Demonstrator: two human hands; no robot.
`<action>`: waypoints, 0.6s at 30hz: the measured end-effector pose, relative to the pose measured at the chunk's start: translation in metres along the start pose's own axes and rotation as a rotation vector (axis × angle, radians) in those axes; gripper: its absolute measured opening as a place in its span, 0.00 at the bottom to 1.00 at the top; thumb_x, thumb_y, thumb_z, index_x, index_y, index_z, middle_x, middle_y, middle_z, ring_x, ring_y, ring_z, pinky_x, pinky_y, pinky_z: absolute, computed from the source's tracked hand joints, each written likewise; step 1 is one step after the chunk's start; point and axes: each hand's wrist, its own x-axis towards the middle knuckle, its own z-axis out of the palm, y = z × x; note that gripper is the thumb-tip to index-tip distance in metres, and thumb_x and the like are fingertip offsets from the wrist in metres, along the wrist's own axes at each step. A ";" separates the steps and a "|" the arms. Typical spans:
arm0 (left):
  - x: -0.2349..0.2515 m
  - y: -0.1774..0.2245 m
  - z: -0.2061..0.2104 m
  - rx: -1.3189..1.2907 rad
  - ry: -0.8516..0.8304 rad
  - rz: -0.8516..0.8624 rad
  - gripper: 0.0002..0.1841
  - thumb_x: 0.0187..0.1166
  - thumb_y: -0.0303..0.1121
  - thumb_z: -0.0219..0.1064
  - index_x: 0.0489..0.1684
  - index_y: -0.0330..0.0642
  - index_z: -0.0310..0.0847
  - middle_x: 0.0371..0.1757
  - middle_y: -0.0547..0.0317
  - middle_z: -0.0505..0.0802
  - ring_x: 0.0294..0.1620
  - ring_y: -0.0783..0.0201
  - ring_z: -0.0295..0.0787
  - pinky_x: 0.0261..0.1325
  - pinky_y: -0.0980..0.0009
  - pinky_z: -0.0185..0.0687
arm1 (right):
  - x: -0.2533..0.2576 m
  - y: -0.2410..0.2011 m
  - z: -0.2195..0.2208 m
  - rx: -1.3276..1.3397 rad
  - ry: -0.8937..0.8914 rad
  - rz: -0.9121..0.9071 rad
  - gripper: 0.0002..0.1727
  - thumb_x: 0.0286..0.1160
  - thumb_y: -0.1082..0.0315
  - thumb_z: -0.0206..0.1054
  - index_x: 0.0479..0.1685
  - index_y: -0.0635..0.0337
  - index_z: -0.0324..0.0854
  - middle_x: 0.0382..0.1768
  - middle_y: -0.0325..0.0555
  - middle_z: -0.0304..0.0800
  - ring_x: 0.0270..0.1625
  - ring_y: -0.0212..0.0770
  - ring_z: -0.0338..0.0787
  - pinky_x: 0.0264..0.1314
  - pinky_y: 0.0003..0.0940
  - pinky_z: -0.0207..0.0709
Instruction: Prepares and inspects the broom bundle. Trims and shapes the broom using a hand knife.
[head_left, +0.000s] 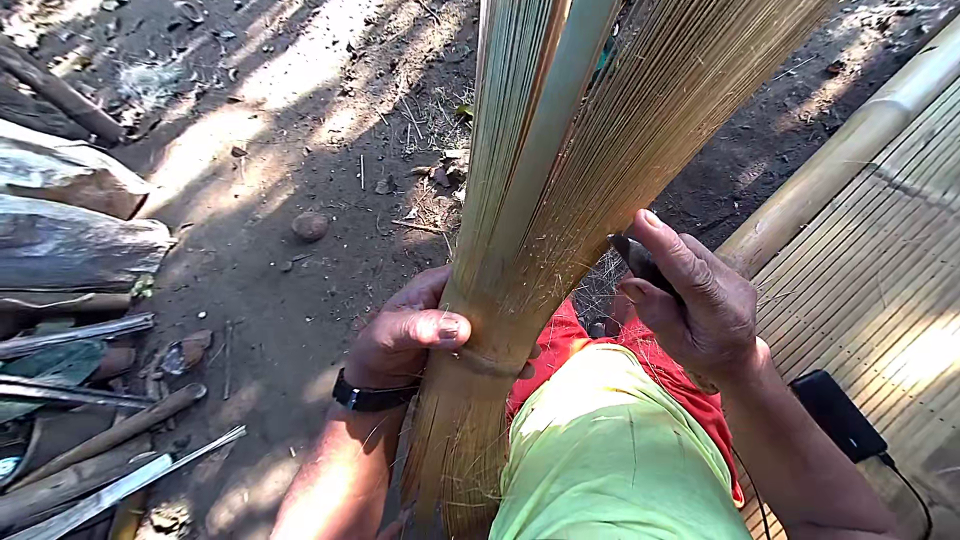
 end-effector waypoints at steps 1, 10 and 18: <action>0.001 0.000 -0.001 -0.002 -0.003 0.003 0.25 0.76 0.37 0.71 0.72 0.40 0.77 0.54 0.33 0.91 0.49 0.38 0.95 0.47 0.39 0.94 | -0.001 0.001 -0.001 0.000 -0.001 0.005 0.33 0.84 0.61 0.66 0.90 0.45 0.67 0.43 0.41 0.83 0.35 0.31 0.83 0.32 0.28 0.81; 0.004 0.000 -0.004 0.017 -0.003 0.005 0.25 0.78 0.39 0.69 0.73 0.39 0.76 0.54 0.32 0.91 0.48 0.37 0.95 0.45 0.40 0.94 | 0.003 0.001 0.003 -0.041 0.017 -0.004 0.30 0.84 0.61 0.66 0.87 0.44 0.71 0.40 0.42 0.80 0.32 0.32 0.81 0.28 0.27 0.76; 0.005 -0.001 -0.004 -0.004 0.013 0.013 0.24 0.78 0.38 0.68 0.71 0.36 0.76 0.53 0.30 0.91 0.48 0.36 0.95 0.46 0.38 0.93 | 0.006 -0.002 -0.007 0.100 0.028 0.071 0.26 0.87 0.63 0.62 0.84 0.41 0.75 0.39 0.40 0.83 0.30 0.32 0.80 0.26 0.30 0.76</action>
